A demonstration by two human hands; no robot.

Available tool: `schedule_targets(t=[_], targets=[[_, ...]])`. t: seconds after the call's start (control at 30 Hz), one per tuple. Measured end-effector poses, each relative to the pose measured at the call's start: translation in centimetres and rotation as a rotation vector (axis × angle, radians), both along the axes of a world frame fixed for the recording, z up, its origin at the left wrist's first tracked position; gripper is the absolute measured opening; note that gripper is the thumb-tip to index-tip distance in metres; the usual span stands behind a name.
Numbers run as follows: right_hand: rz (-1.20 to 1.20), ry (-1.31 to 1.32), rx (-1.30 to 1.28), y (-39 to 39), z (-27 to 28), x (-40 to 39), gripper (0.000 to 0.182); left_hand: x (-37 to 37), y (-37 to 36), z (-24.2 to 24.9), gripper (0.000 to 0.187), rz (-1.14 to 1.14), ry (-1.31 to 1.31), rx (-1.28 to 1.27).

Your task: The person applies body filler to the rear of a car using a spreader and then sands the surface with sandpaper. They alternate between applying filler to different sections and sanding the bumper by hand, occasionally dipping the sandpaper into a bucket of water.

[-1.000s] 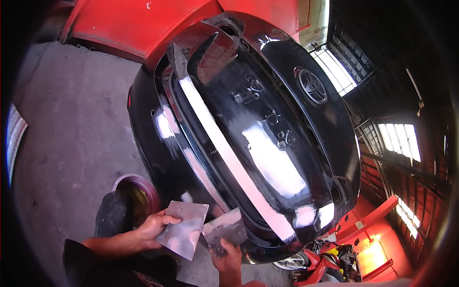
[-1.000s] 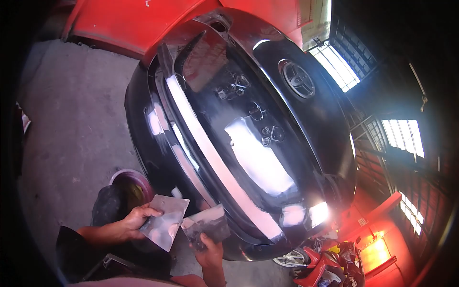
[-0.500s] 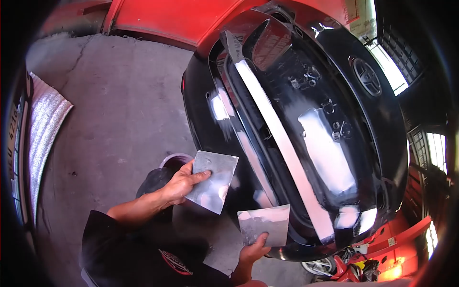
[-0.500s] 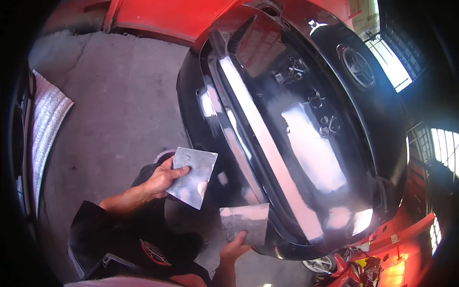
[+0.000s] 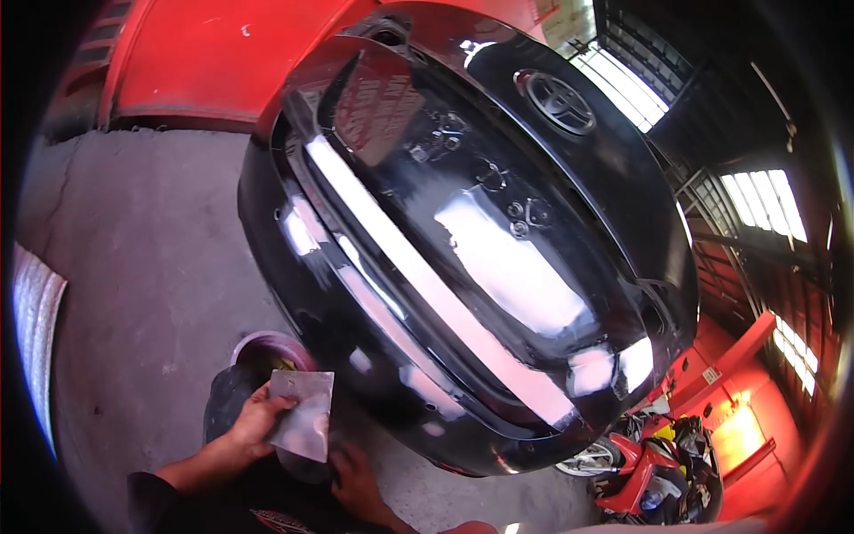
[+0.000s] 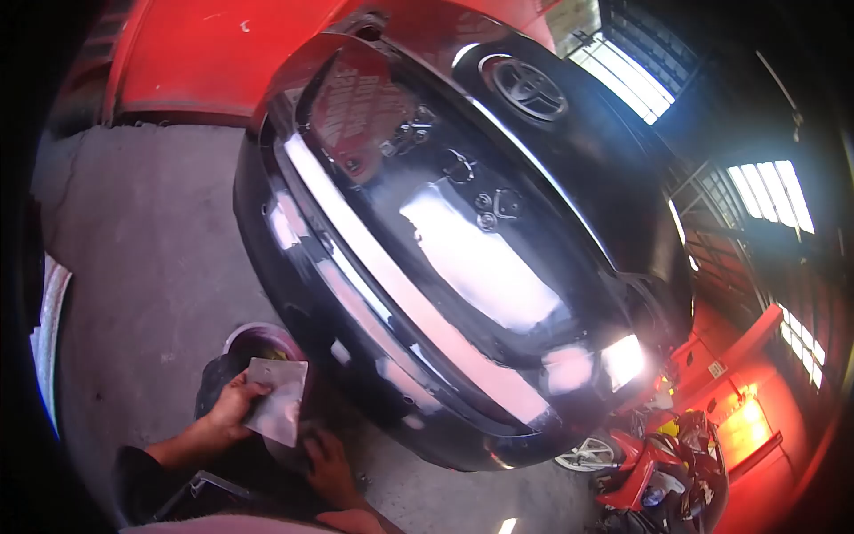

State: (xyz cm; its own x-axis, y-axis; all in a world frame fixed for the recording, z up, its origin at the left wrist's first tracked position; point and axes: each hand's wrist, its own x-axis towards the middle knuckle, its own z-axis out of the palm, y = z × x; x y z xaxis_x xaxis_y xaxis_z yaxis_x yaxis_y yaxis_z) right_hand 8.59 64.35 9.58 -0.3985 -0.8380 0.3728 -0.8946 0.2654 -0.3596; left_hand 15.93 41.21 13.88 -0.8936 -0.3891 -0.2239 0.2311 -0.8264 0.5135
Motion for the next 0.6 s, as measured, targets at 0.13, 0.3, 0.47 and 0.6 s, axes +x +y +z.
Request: schedule_targets(t=[0.13,0.3,0.47,0.6], targets=[[-0.034,-0.018,0.031,1.1,0.2,-1.4,0.069,0.8,-1.5,2.2,0.029,-0.006,0.124,-0.456],[-0.099,-0.063,-0.102,-2.9,5.5,-1.5,0.067,1.6,1.1,5.2,0.044,-0.203,-0.082,-1.303],[0.049,-0.053,-0.237,-4.3,4.0,-0.5,0.064,0.3,1.8,5.0,0.049,0.214,0.060,-1.374],[0.112,-0.027,-0.225,-3.7,2.0,-0.6,0.048,-0.1,2.0,5.3,0.039,0.421,0.082,-1.119]])
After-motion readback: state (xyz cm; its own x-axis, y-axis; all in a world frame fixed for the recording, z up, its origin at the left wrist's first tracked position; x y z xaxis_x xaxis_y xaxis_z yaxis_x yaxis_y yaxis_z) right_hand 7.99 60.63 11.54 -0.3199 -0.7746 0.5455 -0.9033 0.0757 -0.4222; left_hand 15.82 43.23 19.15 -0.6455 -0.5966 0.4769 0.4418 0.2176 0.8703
